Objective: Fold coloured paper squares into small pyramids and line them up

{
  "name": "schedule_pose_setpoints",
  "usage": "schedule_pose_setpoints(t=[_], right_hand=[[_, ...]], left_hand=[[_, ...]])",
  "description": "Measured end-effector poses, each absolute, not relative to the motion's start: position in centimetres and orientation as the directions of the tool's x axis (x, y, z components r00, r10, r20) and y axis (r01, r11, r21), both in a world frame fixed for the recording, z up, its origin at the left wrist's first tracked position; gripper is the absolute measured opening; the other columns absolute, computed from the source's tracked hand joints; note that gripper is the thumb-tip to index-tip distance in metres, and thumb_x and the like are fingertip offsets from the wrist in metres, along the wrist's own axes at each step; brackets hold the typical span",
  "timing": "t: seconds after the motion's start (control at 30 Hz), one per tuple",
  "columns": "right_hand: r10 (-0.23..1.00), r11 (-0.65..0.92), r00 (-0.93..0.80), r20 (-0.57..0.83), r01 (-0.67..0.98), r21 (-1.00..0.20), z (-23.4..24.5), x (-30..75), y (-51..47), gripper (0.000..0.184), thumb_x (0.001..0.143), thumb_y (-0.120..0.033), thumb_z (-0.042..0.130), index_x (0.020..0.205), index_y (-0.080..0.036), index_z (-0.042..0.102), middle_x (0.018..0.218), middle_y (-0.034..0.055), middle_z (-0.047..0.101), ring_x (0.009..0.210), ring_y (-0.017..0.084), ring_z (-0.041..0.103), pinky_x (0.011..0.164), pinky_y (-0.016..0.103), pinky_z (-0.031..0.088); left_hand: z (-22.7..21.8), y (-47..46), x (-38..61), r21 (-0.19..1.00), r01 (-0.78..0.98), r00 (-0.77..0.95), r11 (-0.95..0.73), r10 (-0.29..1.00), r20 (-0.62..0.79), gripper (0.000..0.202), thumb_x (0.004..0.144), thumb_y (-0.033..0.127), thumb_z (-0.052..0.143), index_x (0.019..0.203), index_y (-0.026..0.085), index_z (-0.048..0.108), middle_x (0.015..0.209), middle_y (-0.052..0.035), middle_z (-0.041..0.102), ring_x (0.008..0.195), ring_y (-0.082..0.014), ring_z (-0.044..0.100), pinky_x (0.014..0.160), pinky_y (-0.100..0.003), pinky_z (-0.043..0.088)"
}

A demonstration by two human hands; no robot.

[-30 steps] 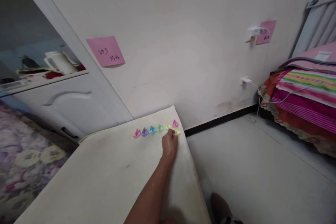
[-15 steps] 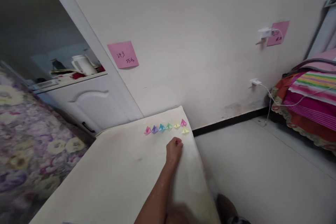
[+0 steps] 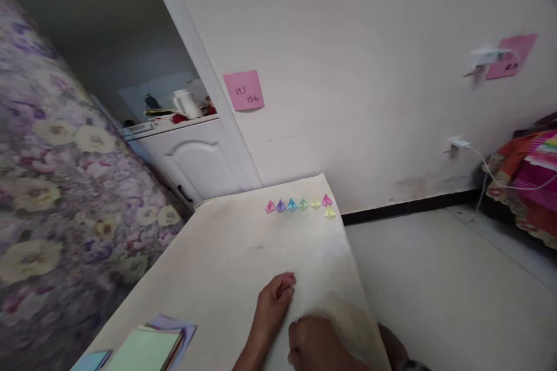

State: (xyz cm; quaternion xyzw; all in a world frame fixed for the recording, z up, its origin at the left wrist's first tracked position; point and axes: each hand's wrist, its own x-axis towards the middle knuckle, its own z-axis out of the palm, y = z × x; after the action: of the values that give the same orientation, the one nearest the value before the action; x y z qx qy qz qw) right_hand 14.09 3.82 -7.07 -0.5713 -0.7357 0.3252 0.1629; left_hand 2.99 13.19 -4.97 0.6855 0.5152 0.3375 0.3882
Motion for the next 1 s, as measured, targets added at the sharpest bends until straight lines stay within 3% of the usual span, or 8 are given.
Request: schedule_pose_setpoints(t=[0.13, 0.33, 0.5, 0.63, 0.73, 0.83, 1.0], right_hand=[[0.959, 0.167, -0.270, -0.089, 0.788, -0.593, -4.4, 15.0, 5.9, 0.013, 0.075, -0.022, 0.054, 0.081, -0.019, 0.066, 0.083, 0.0074, 0.068, 0.078, 0.024, 0.062, 0.069, 0.031, 0.042], [0.963, 0.247, -0.261, 0.064, 0.766, -0.594, -5.0, 14.6, 5.2, 0.010, 0.076, -0.021, 0.052, 0.074, -0.021, 0.062, 0.077, 0.0023, 0.068, 0.073, 0.019, 0.060, 0.064, 0.026, 0.037], [0.948, 0.296, -0.305, 0.087, 0.752, -0.589, -5.9, 14.4, 5.2, 0.019, 0.083, -0.026, 0.042, 0.071, -0.020, 0.056, 0.073, 0.0020, 0.065, 0.069, 0.018, 0.058, 0.064, 0.026, 0.036], [0.942, 0.317, -0.324, 0.088, 0.772, -0.550, -6.8, 14.2, 5.0, 0.020, 0.084, -0.032, 0.041, 0.071, -0.022, 0.052, 0.069, -0.0002, 0.062, 0.065, 0.017, 0.057, 0.060, 0.025, 0.034], [0.942, 0.315, -0.326, 0.076, 0.788, -0.529, -7.2, 14.2, 4.7, 0.022, 0.084, -0.035, 0.040, 0.071, -0.022, 0.051, 0.067, -0.0006, 0.061, 0.063, 0.016, 0.056, 0.058, 0.025, 0.034], [0.943, 0.307, -0.331, 0.049, 0.798, -0.518, -7.3, 14.2, 4.6, 0.025, 0.085, -0.038, 0.038, 0.070, -0.022, 0.050, 0.064, -0.0019, 0.060, 0.061, 0.015, 0.056, 0.057, 0.025, 0.034], [0.946, 0.288, -0.324, 0.015, 0.817, -0.500, -7.6, 14.3, 4.6, 0.028, 0.085, -0.044, 0.037, 0.069, -0.023, 0.047, 0.061, -0.0036, 0.058, 0.059, 0.015, 0.056, 0.055, 0.024, 0.034]], left_hand=[[-4.9, 10.5, 0.2, 0.920, 0.373, 0.229, -0.119, 0.973, 0.033, 0.010, 0.071, 0.021, 0.053, 0.073, 0.018, 0.062, 0.107, -0.0095, 0.064, 0.104, -0.0224, 0.056, 0.091, -0.033, 0.042], [-4.9, 7.5, -1.2, 0.916, 0.373, 0.186, -0.149, 0.979, 0.084, 0.013, 0.074, 0.014, 0.049, 0.076, 0.018, 0.061, 0.102, -0.0076, 0.063, 0.099, -0.0188, 0.056, 0.086, -0.028, 0.043], [-3.5, 4.8, -2.1, 0.826, 0.536, 0.134, -0.171, 0.984, 0.117, 0.019, 0.075, 0.014, 0.045, 0.083, 0.019, 0.061, 0.080, -0.0023, 0.064, 0.076, -0.0156, 0.057, 0.071, -0.026, 0.045], [-1.8, 3.6, -5.4, 0.740, 0.650, 0.043, -0.175, 0.980, 0.195, 0.019, 0.078, 0.016, 0.043, 0.083, 0.019, 0.060, 0.081, -0.0026, 0.062, 0.074, -0.0158, 0.055, 0.068, -0.027, 0.043], [-0.9, 3.1, -9.7, 0.671, 0.726, -0.042, -0.153, 0.963, 0.265, 0.021, 0.076, 0.014, 0.043, 0.087, 0.019, 0.060, 0.082, -0.0041, 0.061, 0.077, -0.0176, 0.055, 0.070, -0.029, 0.042], [-0.6, 2.5, -14.5, 0.607, 0.790, -0.128, -0.088, 0.944, 0.304, 0.022, 0.074, 0.014, 0.048, 0.091, 0.019, 0.059, 0.093, -0.0058, 0.060, 0.091, -0.0201, 0.053, 0.082, -0.033, 0.041], [-1.6, 0.6, -19.2, 0.489, 0.866, -0.267, 0.108, 0.925, 0.269, 0.031, 0.069, 0.019, 0.058, 0.099, 0.020, 0.056, 0.107, -0.0070, 0.053, 0.100, -0.0227, 0.048, 0.088, -0.036, 0.038]])
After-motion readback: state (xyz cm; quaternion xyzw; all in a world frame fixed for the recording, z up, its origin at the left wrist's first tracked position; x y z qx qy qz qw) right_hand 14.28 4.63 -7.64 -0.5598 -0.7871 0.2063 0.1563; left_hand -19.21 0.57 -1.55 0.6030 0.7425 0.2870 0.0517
